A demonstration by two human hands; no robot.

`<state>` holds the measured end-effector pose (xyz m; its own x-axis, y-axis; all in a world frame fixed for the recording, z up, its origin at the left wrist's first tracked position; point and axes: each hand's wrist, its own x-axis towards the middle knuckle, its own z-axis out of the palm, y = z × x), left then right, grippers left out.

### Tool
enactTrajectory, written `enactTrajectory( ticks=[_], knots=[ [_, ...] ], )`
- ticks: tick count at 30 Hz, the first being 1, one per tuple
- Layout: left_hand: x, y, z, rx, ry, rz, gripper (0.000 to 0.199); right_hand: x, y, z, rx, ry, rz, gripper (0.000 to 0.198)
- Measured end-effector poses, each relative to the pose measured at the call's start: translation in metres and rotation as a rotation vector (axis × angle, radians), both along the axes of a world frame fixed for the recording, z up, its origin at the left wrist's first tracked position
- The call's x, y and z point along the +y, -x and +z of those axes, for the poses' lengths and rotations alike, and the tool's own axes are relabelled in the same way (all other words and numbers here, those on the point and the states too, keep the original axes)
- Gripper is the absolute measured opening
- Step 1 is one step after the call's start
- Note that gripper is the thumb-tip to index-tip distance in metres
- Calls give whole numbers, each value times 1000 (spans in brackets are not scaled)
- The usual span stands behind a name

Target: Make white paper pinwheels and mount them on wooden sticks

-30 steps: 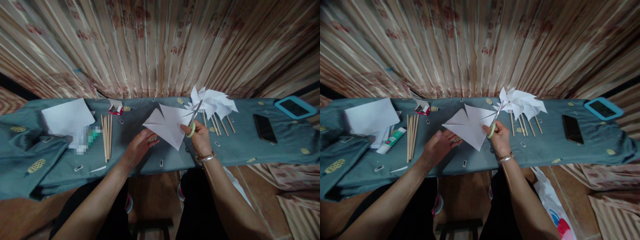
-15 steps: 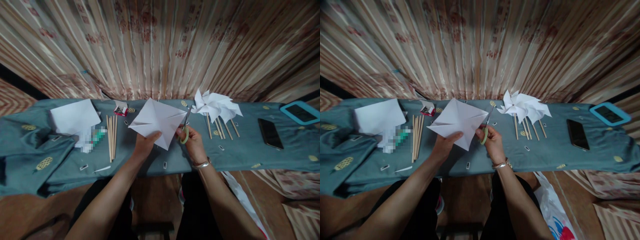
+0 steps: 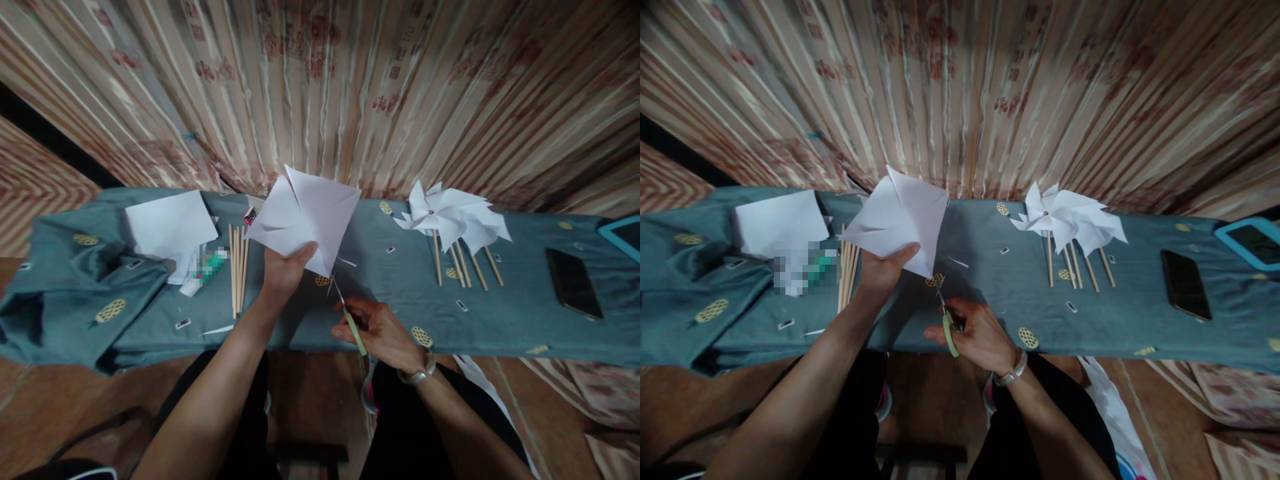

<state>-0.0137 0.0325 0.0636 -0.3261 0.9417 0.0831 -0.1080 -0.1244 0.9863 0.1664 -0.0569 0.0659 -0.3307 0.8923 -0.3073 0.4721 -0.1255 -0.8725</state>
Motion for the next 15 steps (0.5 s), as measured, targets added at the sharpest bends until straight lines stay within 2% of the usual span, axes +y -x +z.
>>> enactTrajectory(
  ticks=[10,15],
  knots=[
    [-8,-12,2,-45,42,-73,29,3,3,6,150,64,-72,48],
    [-11,-15,4,-40,29,-58,31,4,3,10,225,133,-70,48]
  ],
)
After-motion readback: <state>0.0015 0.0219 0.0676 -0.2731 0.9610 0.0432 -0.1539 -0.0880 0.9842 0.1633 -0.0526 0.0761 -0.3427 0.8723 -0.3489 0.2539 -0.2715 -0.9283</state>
